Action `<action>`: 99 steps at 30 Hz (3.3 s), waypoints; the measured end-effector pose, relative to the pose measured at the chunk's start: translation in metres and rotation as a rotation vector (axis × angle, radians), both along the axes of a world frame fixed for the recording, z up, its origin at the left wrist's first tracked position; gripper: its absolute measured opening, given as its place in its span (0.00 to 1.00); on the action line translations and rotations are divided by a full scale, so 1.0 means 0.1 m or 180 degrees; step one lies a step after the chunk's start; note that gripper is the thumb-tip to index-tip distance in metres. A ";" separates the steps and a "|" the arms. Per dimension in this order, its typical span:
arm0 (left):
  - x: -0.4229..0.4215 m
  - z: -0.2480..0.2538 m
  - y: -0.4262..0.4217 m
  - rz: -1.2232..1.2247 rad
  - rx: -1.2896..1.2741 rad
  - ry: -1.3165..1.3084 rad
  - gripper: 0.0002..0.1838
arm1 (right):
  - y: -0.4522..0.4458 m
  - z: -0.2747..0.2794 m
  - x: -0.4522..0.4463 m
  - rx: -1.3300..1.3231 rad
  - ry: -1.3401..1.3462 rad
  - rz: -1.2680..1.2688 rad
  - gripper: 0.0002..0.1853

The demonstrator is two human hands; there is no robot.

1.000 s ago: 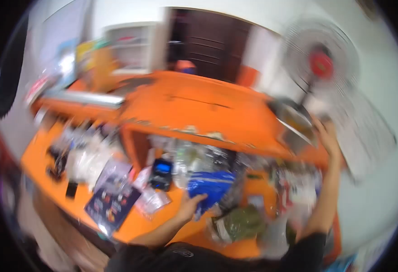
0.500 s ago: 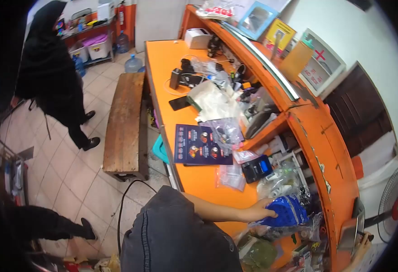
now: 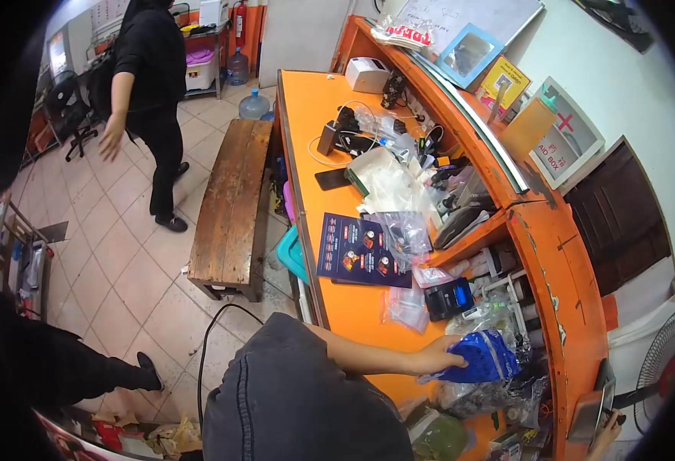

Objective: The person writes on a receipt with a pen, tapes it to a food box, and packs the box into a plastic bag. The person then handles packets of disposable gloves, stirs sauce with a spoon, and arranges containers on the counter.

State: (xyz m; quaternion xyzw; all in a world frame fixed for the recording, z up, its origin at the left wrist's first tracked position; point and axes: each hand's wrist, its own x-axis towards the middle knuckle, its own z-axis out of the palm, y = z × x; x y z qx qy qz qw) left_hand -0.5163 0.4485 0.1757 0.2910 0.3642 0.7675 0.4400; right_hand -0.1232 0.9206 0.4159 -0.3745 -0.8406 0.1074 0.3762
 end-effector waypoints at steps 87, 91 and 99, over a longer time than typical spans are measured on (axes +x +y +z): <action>0.86 0.43 0.16 -0.3808 -0.0596 -0.1231 0.23 | -5.33 -1.55 -1.60 0.0635 0.1153 -0.2148 0.27; 1.11 0.50 0.02 -0.4323 -0.0565 -0.1151 0.23 | -5.74 -1.48 -1.38 0.0664 -0.0603 -0.1912 0.23; 1.83 0.53 -0.53 -0.5185 -0.1096 -0.0886 0.20 | -6.53 -1.58 -0.83 0.0563 -0.0646 -0.1740 0.10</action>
